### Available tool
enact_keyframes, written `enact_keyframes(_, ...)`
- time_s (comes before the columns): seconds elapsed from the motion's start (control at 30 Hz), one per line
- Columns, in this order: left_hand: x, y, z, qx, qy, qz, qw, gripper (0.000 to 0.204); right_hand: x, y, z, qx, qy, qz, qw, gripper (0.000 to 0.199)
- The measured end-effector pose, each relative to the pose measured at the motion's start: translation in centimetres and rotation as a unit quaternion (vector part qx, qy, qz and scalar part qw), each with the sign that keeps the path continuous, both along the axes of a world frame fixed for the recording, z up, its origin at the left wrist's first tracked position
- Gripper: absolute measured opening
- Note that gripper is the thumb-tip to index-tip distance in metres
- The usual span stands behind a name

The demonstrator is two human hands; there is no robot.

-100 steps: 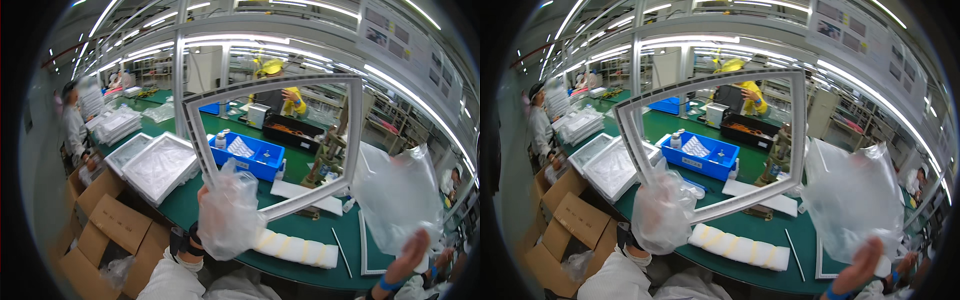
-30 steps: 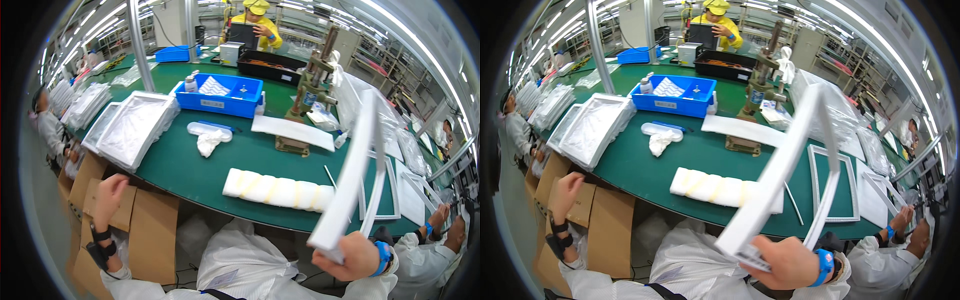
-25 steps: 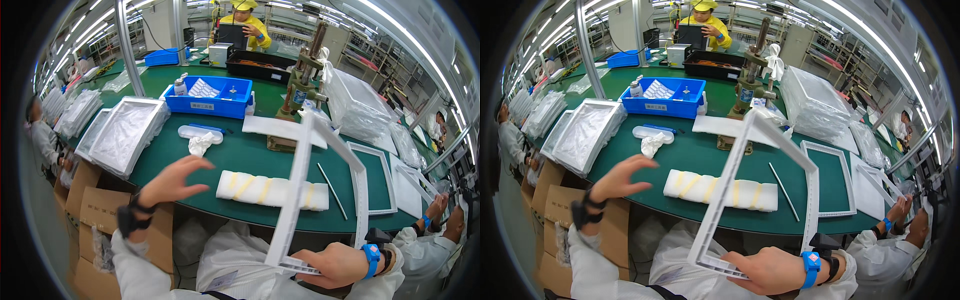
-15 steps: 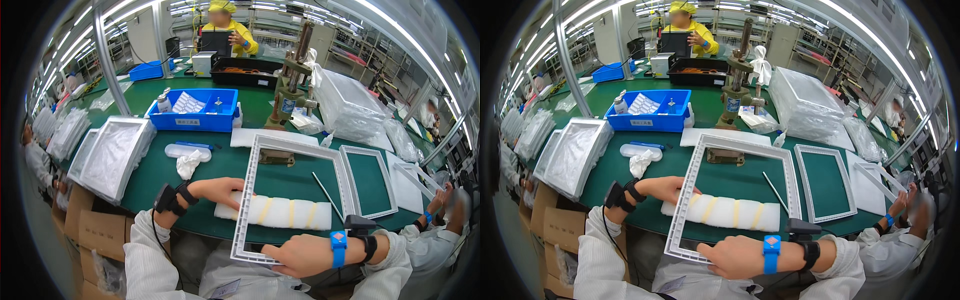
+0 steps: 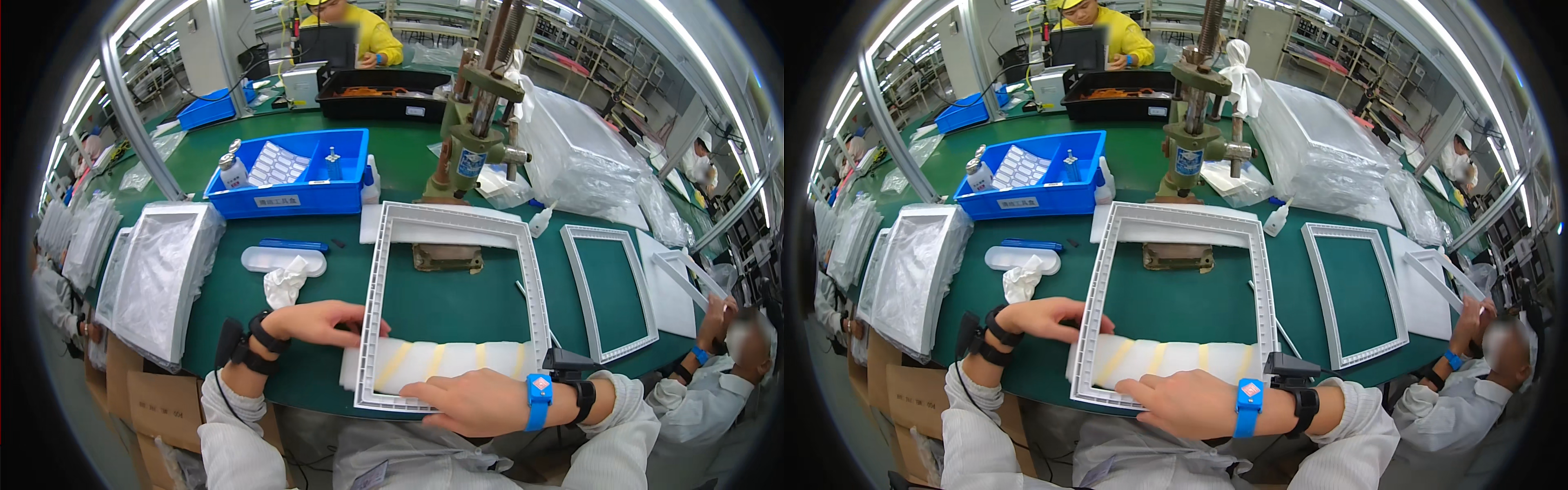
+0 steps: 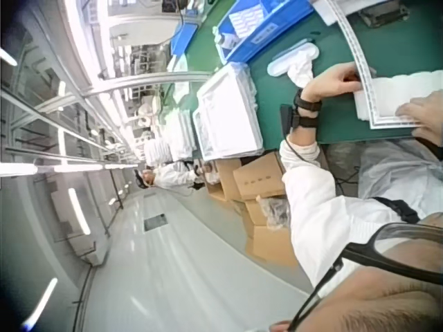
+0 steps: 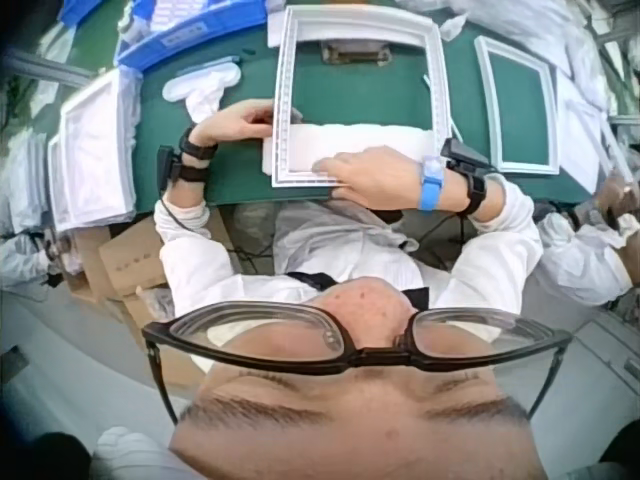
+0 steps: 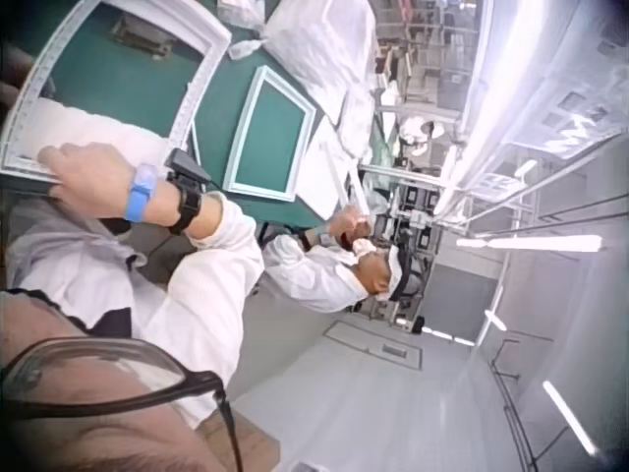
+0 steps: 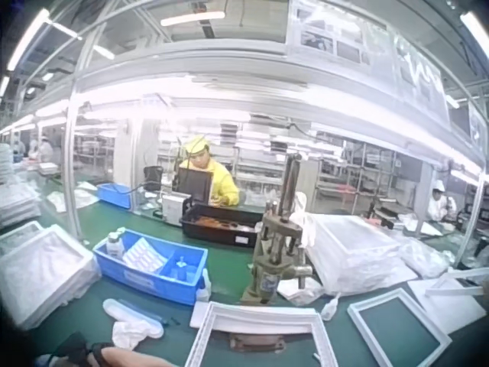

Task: Assembling a white plastic frame with foam and magnets using a press tool.

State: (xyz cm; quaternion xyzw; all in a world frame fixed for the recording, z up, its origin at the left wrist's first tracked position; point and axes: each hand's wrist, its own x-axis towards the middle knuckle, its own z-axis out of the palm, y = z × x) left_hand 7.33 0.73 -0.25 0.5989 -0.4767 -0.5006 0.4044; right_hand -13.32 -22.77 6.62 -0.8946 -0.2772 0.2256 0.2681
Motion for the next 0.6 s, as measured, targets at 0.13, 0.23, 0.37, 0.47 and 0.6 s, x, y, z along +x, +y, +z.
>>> enact_keyframes(0.13,-0.6,0.4,-0.7,-0.055,-0.106,-0.061,0.991,0.061,-0.7,-0.1,-0.6,0.068,-0.112,-0.005,0.991,0.035)
enact_keyframes(0.23,-1.0,0.0,-1.0,-0.082,-0.127,-0.099,0.984,0.062,-1.5,0.4,-1.2,0.029,-0.155,-0.020,0.987,0.036)
enact_keyframes(0.37,-1.4,0.1,-1.0,-0.093,-0.164,-0.105,0.976,0.059,-2.2,0.6,-3.4,0.033,-0.245,-0.029,0.968,0.039)
enact_keyframes(0.47,-2.0,0.2,0.8,0.019,-0.145,-0.060,0.987,0.050,-2.5,0.2,-3.4,0.021,-0.267,-0.038,0.963,0.038)
enact_keyframes(0.6,-2.0,-0.2,1.8,0.082,-0.159,-0.056,0.982,0.047,-2.6,-0.4,-3.7,0.018,-0.264,-0.041,0.964,0.040)
